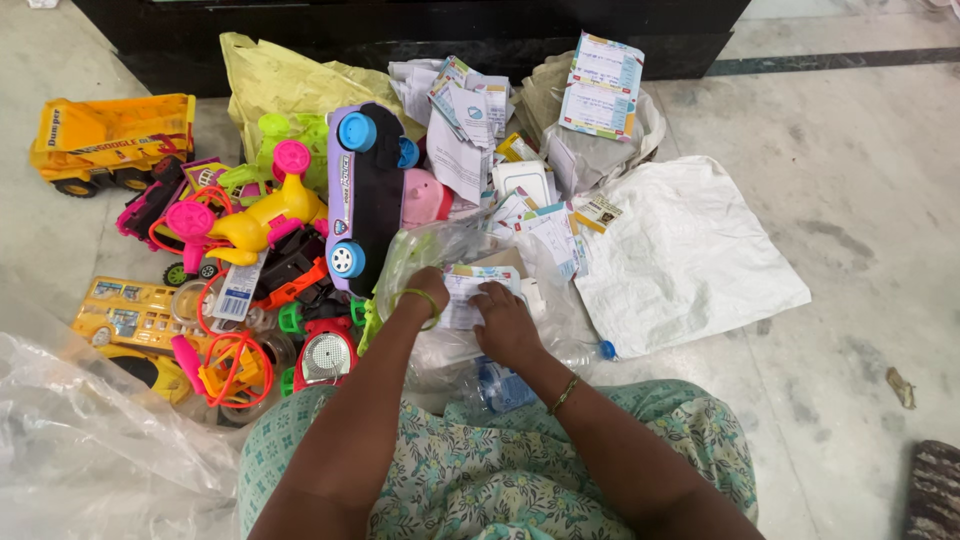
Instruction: The person sits on the floor and sorts a mixed pile of items, including toys, papers, and plastic bottles, into a clear plastic bag. They handle each item individually, placing them into the bag.
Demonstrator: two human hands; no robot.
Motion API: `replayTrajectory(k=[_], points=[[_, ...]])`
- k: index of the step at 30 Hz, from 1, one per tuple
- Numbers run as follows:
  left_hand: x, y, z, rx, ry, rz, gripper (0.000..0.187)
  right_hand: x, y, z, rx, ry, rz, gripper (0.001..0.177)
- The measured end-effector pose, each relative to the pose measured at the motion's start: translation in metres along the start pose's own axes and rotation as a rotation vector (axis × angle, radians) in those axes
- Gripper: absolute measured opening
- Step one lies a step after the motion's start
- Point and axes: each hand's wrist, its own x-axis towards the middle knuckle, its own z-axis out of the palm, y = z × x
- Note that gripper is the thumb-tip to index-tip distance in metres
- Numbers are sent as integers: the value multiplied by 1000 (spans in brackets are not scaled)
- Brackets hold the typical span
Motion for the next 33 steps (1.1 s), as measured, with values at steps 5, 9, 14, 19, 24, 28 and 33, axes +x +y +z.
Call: replayTrajectory(k=[5,9,14,19,24,28,33], points=[[-48,41,-19,192,127,4,43,0,4,-2,25,-93,93,49],[-92,98,-41,342,190,-44,57,0,6,-3,10,-65,70,50],[-99,107,-35,246,-10,90,49,2,20,11,15,-71,108,44],[-53,56,18,141,-117,184,44,3,41,31,144,-53,93,40],[-12,43,32,-278,228,487,39,24,63,51,523,118,297,22],[-3,62,7,-763,182,344,53,52,88,63,967,339,312,25],[29,64,3,-1440,137,317,60,96,103,56,1621,405,379,40]])
